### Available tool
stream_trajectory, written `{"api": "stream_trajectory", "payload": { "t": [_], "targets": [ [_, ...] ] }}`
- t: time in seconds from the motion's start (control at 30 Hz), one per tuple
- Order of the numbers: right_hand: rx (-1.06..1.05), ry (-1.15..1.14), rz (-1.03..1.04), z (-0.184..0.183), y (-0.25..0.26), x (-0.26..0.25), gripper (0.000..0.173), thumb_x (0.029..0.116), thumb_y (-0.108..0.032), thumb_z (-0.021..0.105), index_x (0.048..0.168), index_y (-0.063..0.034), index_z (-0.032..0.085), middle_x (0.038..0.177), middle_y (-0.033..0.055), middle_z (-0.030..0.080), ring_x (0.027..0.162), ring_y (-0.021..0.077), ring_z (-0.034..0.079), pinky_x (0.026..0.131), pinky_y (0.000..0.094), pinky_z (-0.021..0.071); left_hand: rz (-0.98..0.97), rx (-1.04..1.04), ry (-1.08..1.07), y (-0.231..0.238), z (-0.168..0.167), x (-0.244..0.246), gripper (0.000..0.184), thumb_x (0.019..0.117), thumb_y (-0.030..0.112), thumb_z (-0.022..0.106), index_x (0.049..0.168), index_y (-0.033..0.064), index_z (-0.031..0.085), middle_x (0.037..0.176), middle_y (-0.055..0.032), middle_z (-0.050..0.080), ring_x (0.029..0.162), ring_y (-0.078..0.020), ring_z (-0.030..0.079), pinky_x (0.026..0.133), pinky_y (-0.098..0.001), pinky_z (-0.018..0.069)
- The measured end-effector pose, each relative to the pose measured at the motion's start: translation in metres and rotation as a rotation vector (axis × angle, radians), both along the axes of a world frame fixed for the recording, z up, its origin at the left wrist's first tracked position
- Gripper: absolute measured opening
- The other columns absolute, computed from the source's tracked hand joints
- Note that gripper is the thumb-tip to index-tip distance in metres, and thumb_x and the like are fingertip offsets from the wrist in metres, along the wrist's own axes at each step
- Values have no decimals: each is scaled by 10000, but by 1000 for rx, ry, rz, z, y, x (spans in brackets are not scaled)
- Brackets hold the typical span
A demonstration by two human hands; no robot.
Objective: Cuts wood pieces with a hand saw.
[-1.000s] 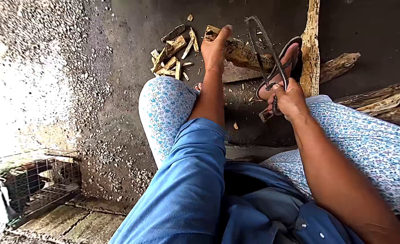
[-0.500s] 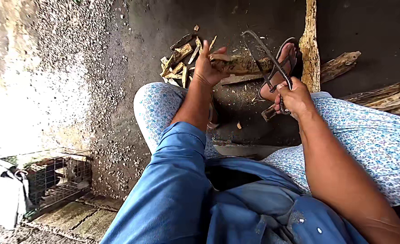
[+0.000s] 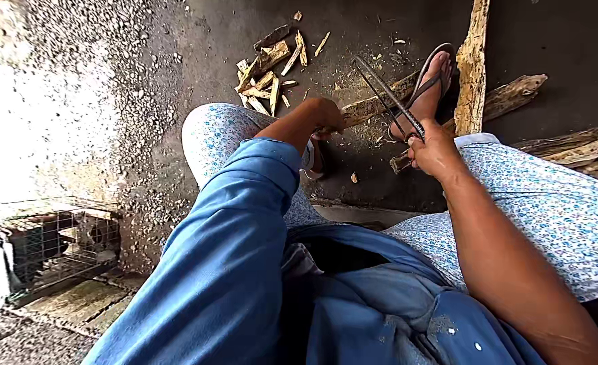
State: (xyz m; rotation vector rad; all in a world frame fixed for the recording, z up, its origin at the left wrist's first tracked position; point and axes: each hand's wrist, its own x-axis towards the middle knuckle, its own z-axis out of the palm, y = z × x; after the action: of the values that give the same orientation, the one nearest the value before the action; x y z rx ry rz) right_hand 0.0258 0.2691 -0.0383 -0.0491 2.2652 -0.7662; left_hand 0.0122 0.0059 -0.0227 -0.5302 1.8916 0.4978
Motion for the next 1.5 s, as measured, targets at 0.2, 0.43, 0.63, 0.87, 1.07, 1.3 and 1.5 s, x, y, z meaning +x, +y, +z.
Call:
{"api": "stream_trajectory", "payload": {
  "t": [0.2, 0.43, 0.63, 0.87, 1.07, 1.3, 1.5],
  "targets": [
    [-191, -92, -307, 25, -4, 17, 267, 1119, -183, 426, 1348, -47, 439, 749, 80, 589, 547, 170, 636, 560, 371, 601, -274, -186, 208, -4, -14, 2, 312, 960, 197, 640, 1159, -41, 677, 1290, -286, 632, 1237, -475, 596, 944, -726, 469],
    [-133, -41, -241, 25, -9, 19, 282, 1121, -215, 434, 1349, -51, 457, 765, 84, 581, 567, 185, 629, 562, 387, 588, -158, -260, 279, -1, -28, 12, 395, 937, 151, 649, 1276, -46, 594, 1268, -286, 642, 1191, -470, 629, 914, -685, 504],
    [-43, -57, -177, 26, -6, 21, 285, 1127, -229, 422, 1353, -57, 445, 758, 114, 588, 554, 230, 630, 550, 428, 583, -152, -304, 395, -6, -44, 11, 455, 1037, 130, 507, 1459, -25, 439, 1363, -305, 572, 1181, -479, 636, 915, -642, 528],
    [-28, -61, -189, 32, 5, 28, 266, 1127, -224, 426, 1338, -63, 447, 737, 88, 578, 540, 193, 618, 525, 381, 570, -188, -206, 364, -11, -41, 12, 561, 912, 107, 672, 1416, -21, 462, 1243, -301, 645, 1177, -492, 635, 917, -677, 511],
    [-13, 8, -171, 31, -3, 40, 288, 1119, -222, 449, 1356, -59, 470, 747, 92, 591, 568, 206, 635, 569, 415, 586, -219, -160, 334, -17, -48, 9, 560, 909, 120, 686, 1408, -18, 475, 1272, -299, 626, 1193, -486, 625, 912, -682, 512],
    [110, 79, -43, 14, -12, 37, 314, 1119, -254, 435, 1352, -46, 468, 812, 162, 624, 641, 311, 665, 637, 527, 582, -175, -125, 284, -16, -55, 4, 491, 935, 98, 661, 1385, -24, 506, 1295, -288, 621, 1215, -479, 615, 931, -686, 507],
    [38, 116, -107, 21, -8, 44, 289, 1115, -237, 455, 1330, -47, 482, 764, 111, 602, 597, 242, 646, 609, 467, 586, -257, -78, 222, -18, -62, 1, 277, 956, 95, 633, 1190, -54, 641, 1240, -288, 643, 1172, -475, 630, 889, -692, 511]
  ]
}}
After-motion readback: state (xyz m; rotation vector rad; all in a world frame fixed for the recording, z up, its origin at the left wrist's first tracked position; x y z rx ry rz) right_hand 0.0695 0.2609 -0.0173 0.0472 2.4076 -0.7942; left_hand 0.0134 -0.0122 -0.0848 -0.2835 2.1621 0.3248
